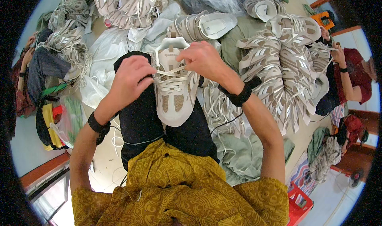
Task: The recorder is lacing a white sneaker while sitting on the floor surrounded by shoe components.
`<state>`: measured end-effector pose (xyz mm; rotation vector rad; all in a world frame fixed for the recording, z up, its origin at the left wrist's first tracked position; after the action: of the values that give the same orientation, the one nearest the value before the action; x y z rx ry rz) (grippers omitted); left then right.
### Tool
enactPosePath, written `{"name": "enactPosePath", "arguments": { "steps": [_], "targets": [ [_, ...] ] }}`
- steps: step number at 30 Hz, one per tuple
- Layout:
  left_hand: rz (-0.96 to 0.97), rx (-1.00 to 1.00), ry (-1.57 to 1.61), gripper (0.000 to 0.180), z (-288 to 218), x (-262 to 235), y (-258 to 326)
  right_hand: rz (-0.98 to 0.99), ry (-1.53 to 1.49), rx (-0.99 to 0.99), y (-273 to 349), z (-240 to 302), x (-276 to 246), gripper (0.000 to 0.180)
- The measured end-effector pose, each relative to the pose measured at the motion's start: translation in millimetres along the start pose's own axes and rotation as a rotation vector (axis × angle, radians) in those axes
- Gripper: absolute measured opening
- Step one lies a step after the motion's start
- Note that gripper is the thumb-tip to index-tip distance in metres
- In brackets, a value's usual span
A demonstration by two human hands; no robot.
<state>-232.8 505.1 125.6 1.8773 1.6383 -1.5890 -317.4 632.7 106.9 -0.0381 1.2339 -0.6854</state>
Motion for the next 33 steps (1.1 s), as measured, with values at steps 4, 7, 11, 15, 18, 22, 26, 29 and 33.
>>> {"name": "enactPosePath", "arguments": {
  "steps": [4, 7, 11, 15, 18, 22, 26, 29, 33],
  "targets": [
    [0.121, 0.055, -0.056, 0.025, -17, 25, 2, -0.004, -0.068, 0.049, 1, -1, -1, 0.027],
    [0.134, 0.070, -0.110, 0.017, -14, 32, 2, 0.074, -0.216, 0.239, 3, -7, 2, 0.030],
    [0.183, 0.059, -0.093, 0.011, -5, 36, 2, 0.131, -0.395, 0.377, 9, -13, 11, 0.029],
    [0.184, 0.048, -0.020, 0.009, 2, 30, -6, 0.102, -0.500, 0.419, 12, -17, 15, 0.029],
    [0.194, 0.004, 0.013, 0.007, 10, 28, -9, 0.090, -0.556, 0.447, 9, -17, 15, 0.030],
    [0.178, -0.029, -0.029, 0.006, 15, 32, -3, 0.111, -0.554, 0.424, 11, -24, 12, 0.031],
    [0.096, -0.044, 0.013, 0.007, 12, 28, -4, 0.166, -0.580, 0.471, 17, -28, 16, 0.031],
    [0.130, -0.111, 0.125, 0.008, 11, 24, -3, 0.170, -0.597, 0.472, 19, -33, 20, 0.031],
    [0.233, -0.100, 0.106, 0.010, 5, 32, -3, 0.162, -0.623, 0.485, 19, -36, 21, 0.031]
  ]
}}
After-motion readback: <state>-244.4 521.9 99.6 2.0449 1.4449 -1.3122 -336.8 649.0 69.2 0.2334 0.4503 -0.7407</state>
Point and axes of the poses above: each hand's wrist, its own y-axis away from the middle knuckle, its own x-axis out of the palm, z = x × y, the point moved 8 cm from there along -y, towards the middle knuckle, and after that the axes turned 6 degrees about y, right-handed, at the moved point
